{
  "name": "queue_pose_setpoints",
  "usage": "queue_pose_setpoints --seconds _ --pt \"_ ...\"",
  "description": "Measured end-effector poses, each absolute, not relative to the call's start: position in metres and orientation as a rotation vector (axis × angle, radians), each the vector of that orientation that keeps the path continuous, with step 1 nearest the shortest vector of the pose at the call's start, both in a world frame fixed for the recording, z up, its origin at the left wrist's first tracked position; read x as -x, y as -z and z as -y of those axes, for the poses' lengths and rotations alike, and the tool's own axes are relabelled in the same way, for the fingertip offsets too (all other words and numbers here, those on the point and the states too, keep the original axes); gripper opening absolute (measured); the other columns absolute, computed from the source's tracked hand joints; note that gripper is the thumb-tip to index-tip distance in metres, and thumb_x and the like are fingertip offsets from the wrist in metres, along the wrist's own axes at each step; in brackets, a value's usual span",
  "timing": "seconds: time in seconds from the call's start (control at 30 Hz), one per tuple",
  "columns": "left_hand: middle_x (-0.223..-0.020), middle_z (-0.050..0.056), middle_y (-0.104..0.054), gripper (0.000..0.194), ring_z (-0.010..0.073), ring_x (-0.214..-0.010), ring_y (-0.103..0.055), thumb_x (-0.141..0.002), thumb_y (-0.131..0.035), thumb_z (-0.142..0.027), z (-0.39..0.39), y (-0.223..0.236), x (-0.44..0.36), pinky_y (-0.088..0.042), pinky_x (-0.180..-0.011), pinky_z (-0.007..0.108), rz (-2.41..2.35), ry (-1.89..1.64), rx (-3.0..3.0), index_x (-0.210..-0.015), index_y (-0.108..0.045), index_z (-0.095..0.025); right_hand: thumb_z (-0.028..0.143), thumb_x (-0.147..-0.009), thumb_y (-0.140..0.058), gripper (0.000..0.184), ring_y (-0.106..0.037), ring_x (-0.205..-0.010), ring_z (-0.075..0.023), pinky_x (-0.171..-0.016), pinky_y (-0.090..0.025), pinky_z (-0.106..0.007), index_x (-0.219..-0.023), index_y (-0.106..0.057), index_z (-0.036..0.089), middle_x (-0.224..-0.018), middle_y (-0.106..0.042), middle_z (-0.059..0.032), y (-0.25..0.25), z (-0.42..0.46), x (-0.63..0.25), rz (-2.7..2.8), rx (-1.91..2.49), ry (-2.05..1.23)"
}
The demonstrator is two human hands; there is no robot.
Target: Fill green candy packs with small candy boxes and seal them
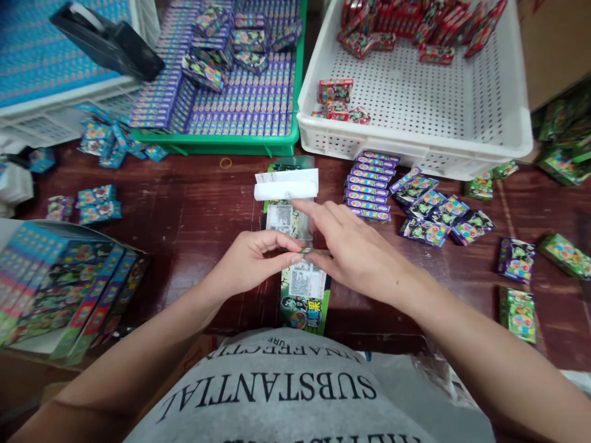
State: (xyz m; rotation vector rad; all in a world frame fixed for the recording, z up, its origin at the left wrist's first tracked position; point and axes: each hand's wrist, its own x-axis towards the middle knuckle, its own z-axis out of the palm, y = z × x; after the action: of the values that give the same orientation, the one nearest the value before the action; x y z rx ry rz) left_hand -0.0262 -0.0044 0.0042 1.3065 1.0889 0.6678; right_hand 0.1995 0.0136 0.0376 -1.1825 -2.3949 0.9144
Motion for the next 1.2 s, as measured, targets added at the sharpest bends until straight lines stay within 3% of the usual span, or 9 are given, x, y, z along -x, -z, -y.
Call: queue_pose_setpoints --seconds 0.17,0.27,0.4,0.53,0.67,0.83,0.93,1.03,1.2 --pt "-0.094 0.005 -0.079 0.014 0.0160 -0.085 -0.072 -0.083 -0.077 -0.026 0.006 -0.008 0.029 -0.058 -0.083 0.032 -1.039 -0.671 -1.293 -0.091 -0.073 -0.016 0.019 -0.099 -0.057 0.073 -0.060 -0.097 -0.0260 -0.090 -0.041 -0.045 -0.161 -0.021 0.032 -0.101 -0.075 -0.0022 -0.041 0.019 -0.195 2.439 1.274 -0.575" --pt "-0.092 0.005 -0.076 0.022 0.0157 -0.082 -0.070 -0.078 -0.082 -0.029 0.000 -0.004 0.028 -0.057 -0.079 0.032 -0.959 -0.640 -1.285 -0.088 -0.069 -0.015 0.019 -0.100 -0.057 0.085 -0.061 -0.100 -0.0261 -0.090 -0.041 -0.044 -0.164 -0.004 0.032 -0.105 -0.075 -0.0022 -0.029 0.029 -0.192 2.308 1.320 -0.619" --pt "-0.083 0.001 -0.068 0.031 0.0126 -0.075 -0.064 -0.073 -0.085 -0.028 -0.011 0.007 0.023 -0.052 -0.069 0.027 -0.812 -0.574 -1.375 -0.083 -0.058 -0.017 0.018 -0.100 -0.054 0.086 -0.060 -0.104 -0.0270 -0.094 -0.043 -0.047 -0.164 0.001 0.035 -0.116 -0.073 -0.0029 -0.017 0.031 -0.188 2.247 1.343 -0.721" --pt "-0.078 -0.003 -0.061 0.033 0.0115 -0.069 -0.060 -0.075 -0.083 -0.026 -0.021 0.015 0.033 -0.048 -0.061 0.024 -0.856 -0.536 -1.444 -0.090 -0.054 -0.019 0.019 -0.100 -0.052 0.082 -0.058 -0.116 -0.0291 -0.104 -0.041 -0.056 -0.165 -0.003 0.036 -0.130 -0.069 -0.0046 -0.014 0.047 -0.207 2.149 1.377 -0.654" --pt "-0.098 0.001 -0.068 0.041 0.0160 -0.086 -0.067 -0.075 -0.084 -0.026 -0.018 0.024 0.059 -0.056 -0.070 0.026 -1.134 -0.984 -1.149 -0.104 -0.056 -0.022 0.029 -0.094 -0.065 0.085 -0.050 -0.136 -0.0320 -0.113 -0.041 -0.059 -0.163 -0.016 0.037 -0.150 -0.052 -0.0100 0.005 0.091 -0.233 1.636 1.487 -0.585" --pt "-0.122 0.004 -0.068 0.070 0.0186 -0.103 -0.068 -0.082 -0.080 -0.026 0.029 0.032 0.059 -0.060 -0.082 0.030 -1.144 -1.110 -1.055 -0.143 -0.047 -0.035 0.030 -0.093 -0.068 0.080 -0.065 -0.115 -0.0238 -0.097 -0.058 -0.046 -0.157 -0.022 0.041 -0.127 -0.059 -0.0081 0.027 0.120 -0.219 1.097 1.411 -0.844" --pt "-0.128 0.006 -0.067 0.052 0.0209 -0.110 -0.067 -0.086 -0.076 -0.025 0.061 0.029 0.044 -0.058 -0.094 0.036 -1.004 -0.817 -1.274 -0.135 -0.059 -0.030 0.025 -0.091 -0.070 0.070 -0.067 -0.104 -0.0200 -0.091 -0.060 -0.039 -0.150 -0.036 0.040 -0.111 -0.063 -0.0038 0.022 0.109 -0.214 1.002 1.346 -0.778" --pt "-0.123 0.009 -0.068 0.033 0.0223 -0.109 -0.068 -0.085 -0.078 -0.025 0.073 0.023 0.025 -0.057 -0.097 0.040 -0.854 -0.673 -1.385 -0.116 -0.068 -0.022 0.022 -0.091 -0.071 0.069 -0.068 -0.095 -0.0187 -0.086 -0.061 -0.037 -0.150 -0.039 0.039 -0.103 -0.068 -0.0016 0.015 0.097 -0.225 1.193 1.236 -1.012" --pt "-0.119 0.008 -0.066 0.052 0.0188 -0.104 -0.068 -0.092 -0.068 -0.022 0.067 0.026 0.005 -0.055 -0.094 0.037 -0.776 -0.783 -1.341 -0.140 -0.047 -0.026 0.024 -0.094 -0.068 0.071 -0.068 -0.099 -0.0170 -0.092 -0.060 -0.038 -0.155 -0.035 0.039 -0.109 -0.069 -0.0012 0.022 0.091 -0.232 1.386 1.067 -1.224"
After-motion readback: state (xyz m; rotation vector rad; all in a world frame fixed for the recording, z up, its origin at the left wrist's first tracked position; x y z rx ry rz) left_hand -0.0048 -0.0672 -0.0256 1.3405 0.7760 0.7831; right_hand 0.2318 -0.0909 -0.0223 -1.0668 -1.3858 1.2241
